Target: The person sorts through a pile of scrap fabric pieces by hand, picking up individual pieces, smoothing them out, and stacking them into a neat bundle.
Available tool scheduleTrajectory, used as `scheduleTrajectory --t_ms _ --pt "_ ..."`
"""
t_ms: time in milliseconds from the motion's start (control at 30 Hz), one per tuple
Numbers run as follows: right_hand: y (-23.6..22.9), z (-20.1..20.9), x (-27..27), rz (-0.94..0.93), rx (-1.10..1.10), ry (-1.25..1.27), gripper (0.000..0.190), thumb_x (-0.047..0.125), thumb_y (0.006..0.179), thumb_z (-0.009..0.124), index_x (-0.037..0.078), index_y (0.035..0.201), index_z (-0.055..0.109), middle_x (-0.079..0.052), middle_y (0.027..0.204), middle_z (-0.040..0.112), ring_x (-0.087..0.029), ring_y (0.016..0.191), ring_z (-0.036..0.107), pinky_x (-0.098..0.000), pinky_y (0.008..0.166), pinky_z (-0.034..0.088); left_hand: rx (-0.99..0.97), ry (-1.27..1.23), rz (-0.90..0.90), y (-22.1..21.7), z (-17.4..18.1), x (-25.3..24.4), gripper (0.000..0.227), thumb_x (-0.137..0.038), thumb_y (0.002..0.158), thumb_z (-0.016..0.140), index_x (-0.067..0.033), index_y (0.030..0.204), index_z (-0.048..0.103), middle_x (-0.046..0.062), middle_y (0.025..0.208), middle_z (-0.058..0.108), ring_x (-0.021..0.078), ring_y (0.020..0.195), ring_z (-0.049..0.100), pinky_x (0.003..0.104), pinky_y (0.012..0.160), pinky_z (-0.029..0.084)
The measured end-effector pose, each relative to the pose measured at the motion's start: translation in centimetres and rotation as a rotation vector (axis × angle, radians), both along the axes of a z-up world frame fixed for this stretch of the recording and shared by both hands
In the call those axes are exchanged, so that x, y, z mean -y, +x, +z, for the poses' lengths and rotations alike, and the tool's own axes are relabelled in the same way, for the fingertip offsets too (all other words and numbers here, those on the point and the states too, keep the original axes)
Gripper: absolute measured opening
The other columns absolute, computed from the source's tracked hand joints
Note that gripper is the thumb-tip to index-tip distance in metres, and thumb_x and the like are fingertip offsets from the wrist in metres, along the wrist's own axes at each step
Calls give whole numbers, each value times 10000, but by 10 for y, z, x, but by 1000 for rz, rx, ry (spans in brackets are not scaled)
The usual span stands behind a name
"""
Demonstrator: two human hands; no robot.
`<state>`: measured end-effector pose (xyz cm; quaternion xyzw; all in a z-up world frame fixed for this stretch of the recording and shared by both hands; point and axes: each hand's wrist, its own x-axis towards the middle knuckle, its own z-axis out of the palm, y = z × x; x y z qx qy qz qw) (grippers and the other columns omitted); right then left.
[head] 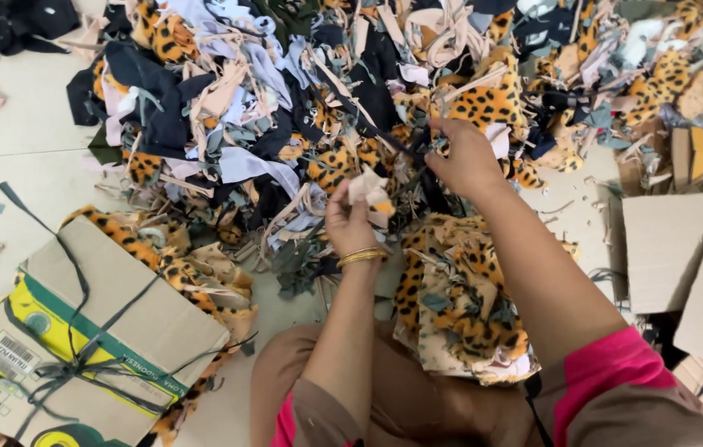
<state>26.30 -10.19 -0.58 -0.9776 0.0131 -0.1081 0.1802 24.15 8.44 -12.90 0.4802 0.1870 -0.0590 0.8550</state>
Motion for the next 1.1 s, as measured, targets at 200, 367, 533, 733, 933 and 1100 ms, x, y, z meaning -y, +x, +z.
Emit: scheduleTrajectory --t_ms 200,367,533,733,933,1100 --pt "16 -44 -33 30 -630 67 264 49 827 722 169 1037 827 -91 1068 779 -284 961 741 -410 923 572 115 11 327 13 16 -14 363 38 1034 584 -14 1393 567 69 1208 641 124 1020 635 275 875 550" --pt "25 -36 -45 -83 -971 1 286 0 853 698 40 1135 706 -181 1099 729 -333 921 754 -457 812 625 24 -25 328 17 25 -16 369 17 1011 555 -33 1377 550 66 1161 653 123 911 655 261 690 559" --pt "33 -78 -32 12 -1113 -386 285 49 905 675 -50 1161 756 -234 1158 739 -369 1000 713 -474 834 608 -45 -60 238 16 35 -9 317 7 1022 565 -39 1336 564 51 1064 598 150 755 572 289 540 475" --pt "34 -114 -38 -208 -722 -105 465 12 791 731 -25 1238 609 -306 1176 605 -448 1000 650 -490 777 572 25 -43 132 14 3 -3 283 23 970 640 -22 1247 609 46 1007 675 128 882 642 282 780 555" --pt "33 -46 -19 -92 -776 -128 372 75 837 746 71 1209 728 -204 1144 716 -353 1071 684 -436 932 551 135 129 125 11 7 -7 227 0 986 658 -13 1212 637 31 988 676 119 899 633 275 838 543" --pt "6 39 -9 -268 -583 268 320 89 913 710 113 1230 743 -117 871 761 -222 711 733 -384 687 579 61 -15 106 14 29 -9 223 -22 993 645 -52 1214 637 6 961 634 93 787 587 266 649 515"
